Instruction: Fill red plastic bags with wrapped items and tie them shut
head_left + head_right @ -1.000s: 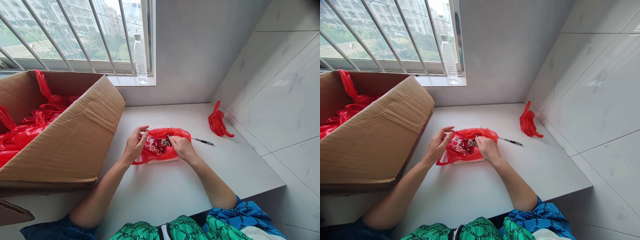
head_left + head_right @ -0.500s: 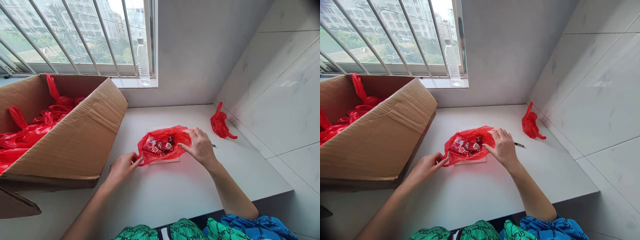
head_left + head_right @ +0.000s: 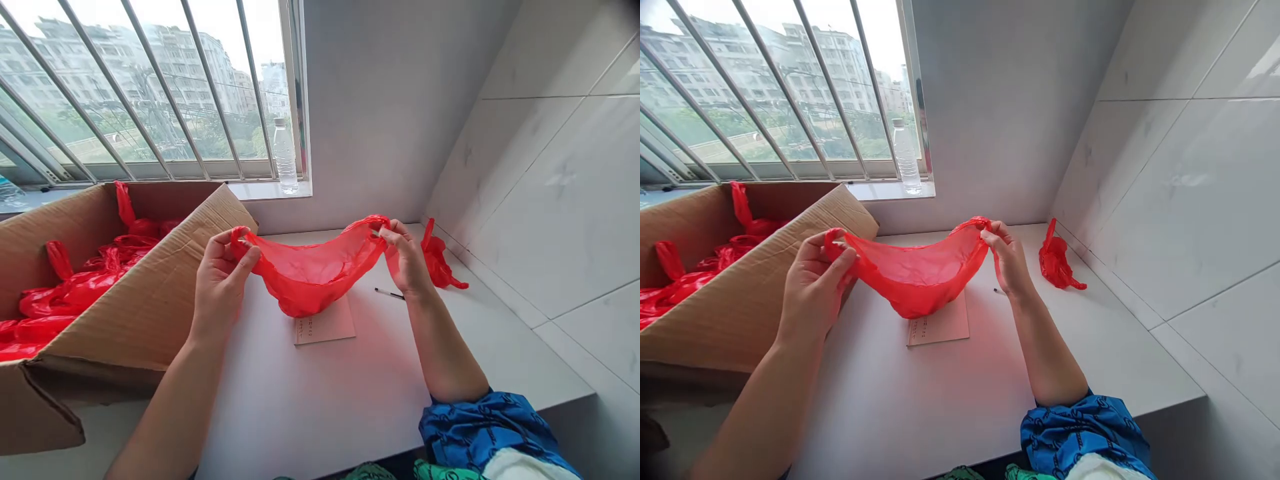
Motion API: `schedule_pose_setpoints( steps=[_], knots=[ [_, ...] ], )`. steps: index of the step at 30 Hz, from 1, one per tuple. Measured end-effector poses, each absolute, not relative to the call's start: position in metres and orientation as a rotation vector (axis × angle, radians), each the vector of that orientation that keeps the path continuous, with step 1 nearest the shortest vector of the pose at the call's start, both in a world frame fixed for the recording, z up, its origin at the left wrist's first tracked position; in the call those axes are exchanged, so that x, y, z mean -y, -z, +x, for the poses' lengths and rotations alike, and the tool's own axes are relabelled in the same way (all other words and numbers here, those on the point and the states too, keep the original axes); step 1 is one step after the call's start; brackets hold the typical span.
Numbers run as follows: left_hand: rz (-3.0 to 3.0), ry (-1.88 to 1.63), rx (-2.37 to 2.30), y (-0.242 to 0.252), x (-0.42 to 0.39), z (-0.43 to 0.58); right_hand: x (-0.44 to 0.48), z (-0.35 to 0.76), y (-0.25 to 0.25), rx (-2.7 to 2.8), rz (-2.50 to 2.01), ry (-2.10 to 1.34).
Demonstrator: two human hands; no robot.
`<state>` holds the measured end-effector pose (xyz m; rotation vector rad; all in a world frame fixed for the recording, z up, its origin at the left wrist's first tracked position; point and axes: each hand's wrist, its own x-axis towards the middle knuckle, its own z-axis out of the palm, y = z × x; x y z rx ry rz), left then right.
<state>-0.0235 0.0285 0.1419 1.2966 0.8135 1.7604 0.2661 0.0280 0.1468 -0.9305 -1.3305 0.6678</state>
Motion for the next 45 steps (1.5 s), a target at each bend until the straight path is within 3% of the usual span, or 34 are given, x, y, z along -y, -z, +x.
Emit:
schedule_pose_setpoints(
  steps=[5, 9, 15, 20, 29, 35, 40, 45],
  knots=[
    [1.454, -2.138, -0.862, -0.156, -0.04, -0.027, -0.025, 0.264, -0.151, 1.185, -0.864, -0.476],
    [1.417, -2.142, -1.016, -0.152, -0.05, -0.028, -0.022, 0.261, -0.151, 1.288, -0.836, -0.438],
    [1.34, -1.844, -0.748, -0.153, -0.056, -0.013, -0.021, 0.252, -0.152, 1.347, -0.723, -0.701],
    [1.529, -1.617, -0.684, -0.154, -0.056, 0.012, -0.024, 0.236, -0.153, 1.364, -0.752, -0.723],
    [1.849, -1.091, -0.568, -0.117, -0.06, 0.035, -0.037, 0.195, -0.126, 1.586, -0.88, -0.845],
    [1.781, -0.853, -0.522, -0.114, -0.054, 0.019, -0.039, 0.189, -0.117, 1.602, -0.725, -1.275],
    [1.6, -0.946, -0.547, -0.111, -0.063, 0.012, -0.053, 0.195, -0.109, 1.257, -0.806, -1.247],
    [1.258, -0.962, -0.563, -0.104, -0.068, 0.016, -0.048, 0.197, -0.111, 1.31, -0.777, -1.289]
  ],
)
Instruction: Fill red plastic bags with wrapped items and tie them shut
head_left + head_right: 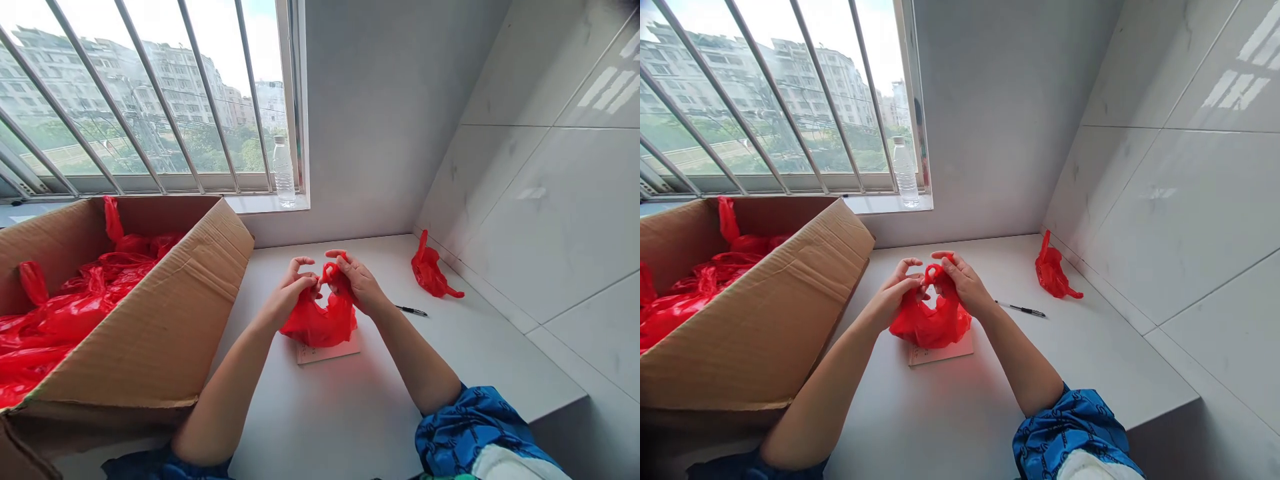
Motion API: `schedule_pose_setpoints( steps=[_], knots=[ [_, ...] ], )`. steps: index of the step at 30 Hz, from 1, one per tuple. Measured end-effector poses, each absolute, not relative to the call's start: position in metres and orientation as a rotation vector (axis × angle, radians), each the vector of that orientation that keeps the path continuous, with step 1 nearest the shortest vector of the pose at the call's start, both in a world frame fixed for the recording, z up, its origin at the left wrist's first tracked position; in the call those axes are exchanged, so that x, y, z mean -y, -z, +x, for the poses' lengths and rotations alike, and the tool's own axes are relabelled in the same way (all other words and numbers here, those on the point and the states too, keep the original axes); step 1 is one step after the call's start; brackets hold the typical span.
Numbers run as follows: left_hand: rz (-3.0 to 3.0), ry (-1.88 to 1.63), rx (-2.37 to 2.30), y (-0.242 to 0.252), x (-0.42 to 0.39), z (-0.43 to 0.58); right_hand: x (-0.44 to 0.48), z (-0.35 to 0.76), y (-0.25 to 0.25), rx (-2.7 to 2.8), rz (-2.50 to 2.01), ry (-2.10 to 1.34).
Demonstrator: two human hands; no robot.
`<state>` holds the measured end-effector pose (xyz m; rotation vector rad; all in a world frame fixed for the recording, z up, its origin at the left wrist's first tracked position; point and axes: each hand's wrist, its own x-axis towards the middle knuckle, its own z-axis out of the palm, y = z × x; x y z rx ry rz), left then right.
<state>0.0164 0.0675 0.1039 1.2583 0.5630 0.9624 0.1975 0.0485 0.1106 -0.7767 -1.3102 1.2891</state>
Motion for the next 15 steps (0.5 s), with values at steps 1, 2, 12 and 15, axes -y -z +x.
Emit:
schedule_pose_setpoints(
  steps=[1, 2, 12, 15],
  knots=[
    [1.205, -0.946, -0.565, -0.104, -0.067, 0.017, -0.046, 0.198, -0.112, 1.368, -0.772, -1.271],
    [1.164, -0.939, -0.568, -0.104, -0.066, 0.018, -0.043, 0.199, -0.115, 1.447, -0.768, -1.242],
    [1.453, -0.884, -0.7, -0.111, -0.057, 0.018, -0.034, 0.206, -0.114, 1.873, -1.044, -0.208],
    [1.462, -0.913, -0.721, -0.11, -0.056, 0.019, -0.03, 0.206, -0.111, 1.914, -1.03, -0.066]
  ],
)
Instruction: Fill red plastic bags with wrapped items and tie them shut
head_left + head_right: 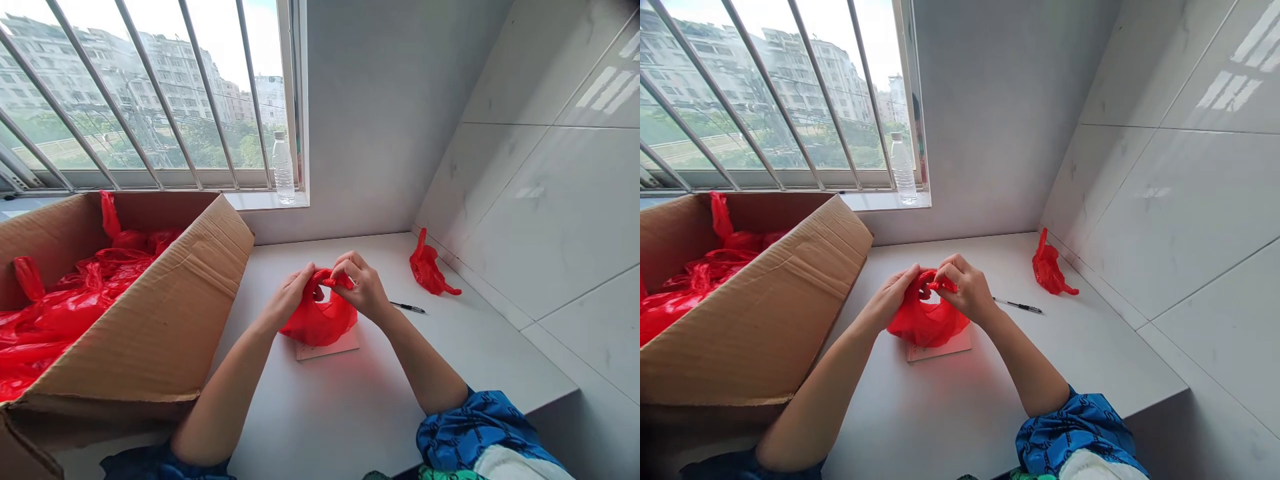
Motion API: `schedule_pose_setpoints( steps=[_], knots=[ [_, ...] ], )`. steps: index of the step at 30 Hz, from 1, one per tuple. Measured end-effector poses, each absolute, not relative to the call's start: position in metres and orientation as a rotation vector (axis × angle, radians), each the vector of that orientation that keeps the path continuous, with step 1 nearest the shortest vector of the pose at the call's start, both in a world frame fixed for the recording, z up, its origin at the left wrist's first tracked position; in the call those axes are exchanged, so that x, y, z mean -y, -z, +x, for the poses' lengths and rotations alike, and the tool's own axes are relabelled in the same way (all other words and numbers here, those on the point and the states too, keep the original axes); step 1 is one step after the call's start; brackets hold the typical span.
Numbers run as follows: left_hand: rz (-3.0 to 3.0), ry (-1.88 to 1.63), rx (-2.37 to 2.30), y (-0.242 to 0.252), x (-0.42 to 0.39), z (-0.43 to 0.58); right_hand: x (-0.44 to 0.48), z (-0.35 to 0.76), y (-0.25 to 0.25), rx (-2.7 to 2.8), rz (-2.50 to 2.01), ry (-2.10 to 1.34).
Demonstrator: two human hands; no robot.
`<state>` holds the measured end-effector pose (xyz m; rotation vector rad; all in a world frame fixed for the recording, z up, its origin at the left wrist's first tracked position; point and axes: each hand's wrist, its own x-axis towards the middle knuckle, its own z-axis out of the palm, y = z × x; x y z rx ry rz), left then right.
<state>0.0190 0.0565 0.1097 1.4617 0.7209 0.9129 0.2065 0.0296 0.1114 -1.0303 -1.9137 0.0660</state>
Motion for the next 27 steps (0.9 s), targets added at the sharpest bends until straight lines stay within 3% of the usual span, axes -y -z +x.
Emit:
schedule_pose_setpoints(
  steps=[5, 11, 14, 17, 22, 27],
  knots=[
    [1.364, -1.237, -0.762, -0.105, -0.066, 0.018, -0.009, 0.219, -0.111, 1.957, -0.861, -0.008],
    [1.137, -1.714, -0.945, -0.067, -0.113, 0.0, 0.029, 0.249, -0.089, 1.925, -0.88, -0.362],
    [1.148, -1.697, -1.003, -0.041, -0.126, -0.011, 0.04, 0.269, -0.077, 1.875, -0.981, -0.683],
    [1.311, -1.448, -1.086, -0.021, -0.121, -0.026, 0.044, 0.291, -0.068, 1.816, -1.118, -1.012],
    [1.855, -1.08, -1.364, -0.014, -0.076, -0.033, 0.023, 0.297, -0.046, 1.864, -1.545, -0.449],
    [2.439, -0.941, -1.296, -0.023, -0.047, 0.013, -0.027, 0.244, -0.026, 2.292, -1.216, -0.18]
  ],
)
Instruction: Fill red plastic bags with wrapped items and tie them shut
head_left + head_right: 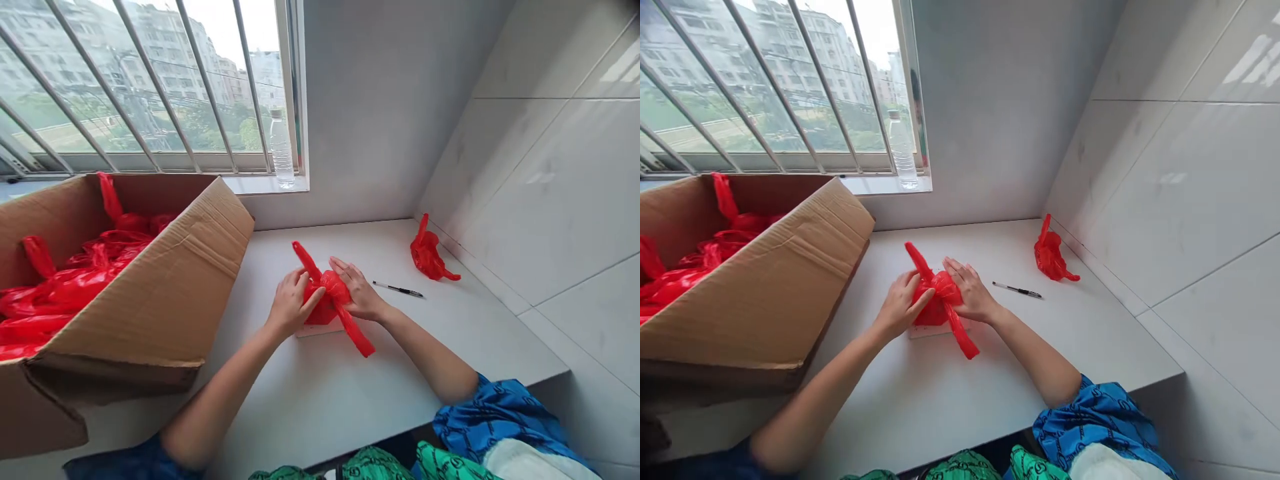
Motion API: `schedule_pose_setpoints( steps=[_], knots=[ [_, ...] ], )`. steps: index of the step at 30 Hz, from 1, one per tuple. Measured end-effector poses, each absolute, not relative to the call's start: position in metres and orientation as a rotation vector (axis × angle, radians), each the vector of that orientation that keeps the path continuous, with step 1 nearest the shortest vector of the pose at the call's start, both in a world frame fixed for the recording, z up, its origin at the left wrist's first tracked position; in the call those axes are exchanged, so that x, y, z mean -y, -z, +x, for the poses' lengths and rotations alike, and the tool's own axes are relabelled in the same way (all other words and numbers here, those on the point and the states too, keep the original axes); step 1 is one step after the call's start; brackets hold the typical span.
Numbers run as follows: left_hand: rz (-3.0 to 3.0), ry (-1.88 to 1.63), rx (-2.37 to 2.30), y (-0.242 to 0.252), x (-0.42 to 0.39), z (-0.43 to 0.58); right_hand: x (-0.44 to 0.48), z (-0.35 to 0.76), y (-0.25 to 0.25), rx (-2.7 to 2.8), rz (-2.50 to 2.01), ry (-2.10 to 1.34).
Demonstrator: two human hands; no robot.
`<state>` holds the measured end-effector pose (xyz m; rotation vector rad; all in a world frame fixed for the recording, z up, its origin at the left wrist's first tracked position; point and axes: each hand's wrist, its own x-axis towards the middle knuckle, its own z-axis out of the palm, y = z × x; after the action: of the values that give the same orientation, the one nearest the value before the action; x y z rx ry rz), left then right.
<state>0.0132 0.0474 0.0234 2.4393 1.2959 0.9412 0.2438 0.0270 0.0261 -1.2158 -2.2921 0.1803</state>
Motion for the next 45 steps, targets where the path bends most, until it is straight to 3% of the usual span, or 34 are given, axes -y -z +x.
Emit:
schedule_pose_setpoints(
  steps=[8, 16, 38, 45],
  knots=[
    [2.609, -0.718, -1.396, 0.015, -0.062, 0.022, -0.058, 0.221, 0.021, 2.348, -1.276, -0.195],
    [2.579, -0.643, -1.406, 0.023, -0.065, 0.026, -0.056, 0.219, 0.031, 2.356, -1.356, -0.181],
    [2.502, -0.667, -1.302, 0.03, -0.067, 0.025, -0.055, 0.218, 0.041, 2.391, -1.366, -0.187],
    [2.435, -0.84, -1.304, 0.033, -0.05, 0.018, -0.045, 0.213, 0.051, 2.35, -1.265, -0.139]
  ],
)
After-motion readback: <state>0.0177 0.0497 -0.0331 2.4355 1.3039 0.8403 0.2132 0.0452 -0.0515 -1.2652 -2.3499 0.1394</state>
